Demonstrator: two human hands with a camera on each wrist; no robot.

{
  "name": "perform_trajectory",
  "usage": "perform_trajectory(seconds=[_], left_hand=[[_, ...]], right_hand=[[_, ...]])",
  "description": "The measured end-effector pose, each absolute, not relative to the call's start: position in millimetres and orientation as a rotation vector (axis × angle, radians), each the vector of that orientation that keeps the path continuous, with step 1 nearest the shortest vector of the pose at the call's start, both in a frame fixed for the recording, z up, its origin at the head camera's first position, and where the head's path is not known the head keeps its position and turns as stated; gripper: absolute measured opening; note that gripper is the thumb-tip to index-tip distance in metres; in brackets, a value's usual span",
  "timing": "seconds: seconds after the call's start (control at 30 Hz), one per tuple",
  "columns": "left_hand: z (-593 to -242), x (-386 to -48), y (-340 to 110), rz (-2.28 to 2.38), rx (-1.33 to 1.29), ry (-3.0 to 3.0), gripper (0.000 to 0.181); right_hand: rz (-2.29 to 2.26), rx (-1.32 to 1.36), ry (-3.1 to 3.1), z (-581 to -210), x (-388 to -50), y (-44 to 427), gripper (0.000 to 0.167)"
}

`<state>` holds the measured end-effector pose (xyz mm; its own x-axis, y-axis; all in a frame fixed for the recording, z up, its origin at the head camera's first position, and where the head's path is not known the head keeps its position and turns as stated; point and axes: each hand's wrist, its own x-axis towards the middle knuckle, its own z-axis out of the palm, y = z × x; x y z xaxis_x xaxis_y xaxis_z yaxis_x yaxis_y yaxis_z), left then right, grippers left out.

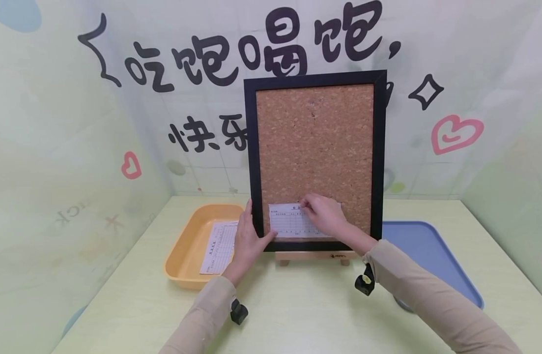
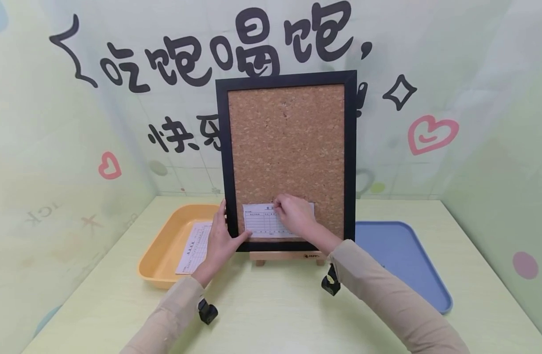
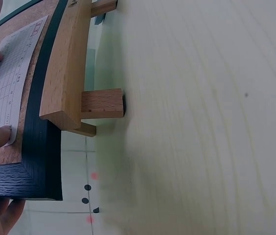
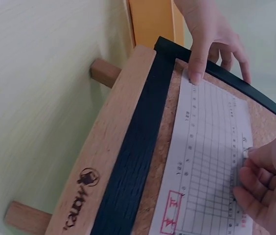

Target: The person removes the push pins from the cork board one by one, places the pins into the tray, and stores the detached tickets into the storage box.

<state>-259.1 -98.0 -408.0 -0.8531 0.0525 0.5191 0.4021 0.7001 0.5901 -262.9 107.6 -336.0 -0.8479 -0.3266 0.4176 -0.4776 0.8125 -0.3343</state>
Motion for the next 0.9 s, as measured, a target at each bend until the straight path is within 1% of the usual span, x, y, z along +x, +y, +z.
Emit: perform_trajectory(seconds=[0.5, 0.9], left_hand=[[-407, -259, -99, -0.956, -0.374, -2.422, 0.101], [-401, -257, -105, -0.826, -0.371, -2.408, 0.097]], right_hand=[[0.701, 0.612, -2.61, -347, -260, 130, 0.004], [0.755, 0.609, -2.614, -355, -253, 146, 0.005]])
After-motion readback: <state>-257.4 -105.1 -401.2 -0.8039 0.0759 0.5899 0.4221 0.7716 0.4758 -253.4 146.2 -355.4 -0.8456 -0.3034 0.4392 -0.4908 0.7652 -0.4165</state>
